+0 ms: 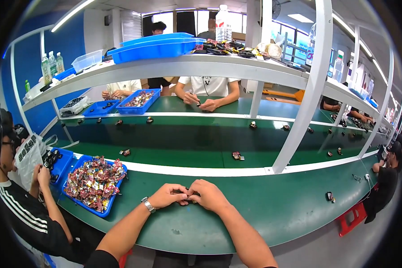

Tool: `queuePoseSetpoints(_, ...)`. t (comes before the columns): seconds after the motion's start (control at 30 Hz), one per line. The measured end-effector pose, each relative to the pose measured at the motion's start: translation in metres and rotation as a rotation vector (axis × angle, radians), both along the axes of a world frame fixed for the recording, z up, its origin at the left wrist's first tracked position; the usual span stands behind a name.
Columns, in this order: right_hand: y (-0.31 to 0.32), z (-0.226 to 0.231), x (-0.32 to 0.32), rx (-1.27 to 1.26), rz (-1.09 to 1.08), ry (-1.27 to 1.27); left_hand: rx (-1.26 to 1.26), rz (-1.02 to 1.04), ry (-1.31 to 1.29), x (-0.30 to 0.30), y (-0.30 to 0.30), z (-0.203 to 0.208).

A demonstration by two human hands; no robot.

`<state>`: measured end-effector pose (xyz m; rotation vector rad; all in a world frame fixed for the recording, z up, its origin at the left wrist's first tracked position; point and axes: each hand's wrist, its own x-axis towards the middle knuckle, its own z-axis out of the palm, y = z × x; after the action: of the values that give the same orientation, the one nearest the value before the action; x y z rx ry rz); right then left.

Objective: Sorting small electronic components or toy car parts on a factory assembly line conveyor belt.

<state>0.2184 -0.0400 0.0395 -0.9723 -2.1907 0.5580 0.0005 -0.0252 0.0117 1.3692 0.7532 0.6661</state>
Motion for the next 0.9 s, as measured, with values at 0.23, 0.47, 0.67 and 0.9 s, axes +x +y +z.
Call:
queuePoseSetpoints(0.23,0.001,0.001,0.003,-0.017,-0.034,0.059,-0.075,0.065,-0.112,0.001,0.001,0.003)
queuePoseSetpoints(0.47,0.001,-0.004,-0.001,0.013,-0.021,0.078,-0.077,0.106,-0.121,0.001,-0.002,0.006)
queuePoseSetpoints(0.67,-0.002,0.0,0.0,0.119,-0.025,0.012,-0.068,0.131,-0.123,0.004,-0.003,0.008)
queuePoseSetpoints(0.9,-0.006,0.002,-0.004,0.193,-0.096,-0.069,-0.024,0.153,-0.145,0.005,-0.004,0.01)
